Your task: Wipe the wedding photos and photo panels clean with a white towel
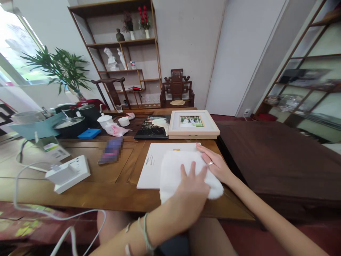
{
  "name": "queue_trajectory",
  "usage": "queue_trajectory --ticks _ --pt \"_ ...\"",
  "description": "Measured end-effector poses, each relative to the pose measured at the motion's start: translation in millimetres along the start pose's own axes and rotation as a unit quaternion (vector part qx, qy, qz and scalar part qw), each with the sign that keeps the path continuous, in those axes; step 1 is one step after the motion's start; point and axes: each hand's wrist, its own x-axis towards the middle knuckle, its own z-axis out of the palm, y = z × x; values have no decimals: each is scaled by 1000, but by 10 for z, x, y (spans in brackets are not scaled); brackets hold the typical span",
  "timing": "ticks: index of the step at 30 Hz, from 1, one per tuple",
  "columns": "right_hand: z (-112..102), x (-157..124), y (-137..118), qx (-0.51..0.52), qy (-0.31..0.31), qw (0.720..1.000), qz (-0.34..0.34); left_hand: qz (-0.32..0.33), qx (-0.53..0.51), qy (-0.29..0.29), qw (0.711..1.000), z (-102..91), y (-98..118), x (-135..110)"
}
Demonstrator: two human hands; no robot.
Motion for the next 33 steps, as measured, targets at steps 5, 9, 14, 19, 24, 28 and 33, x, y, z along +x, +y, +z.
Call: queue_trajectory --ticks 5,9,14,19,24,28,33 --pt "9 13 10 -39 -61 997 -8 -18 -32 -11 999 74 205 -262" --pt "22 19 -4 -66 -70 995 -32 -18 -34 -36 999 -181 -11 -380" --pt "46 9 0 -97 -65 991 -59 -67 -32 -11 997 -304 -568 -225" --pt "47 14 1 -98 -66 991 -67 -41 -51 77 995 -273 -918 198" --pt "28 21 -16 -96 -65 990 -79 24 -67 98 993 -319 -801 644" --pt "7 19 -43 -107 -77 990 -54 10 -60 86 994 -287 -678 846" --pt "4 20 -43 -100 -88 989 -68 -43 -28 70 996 -262 -717 782"
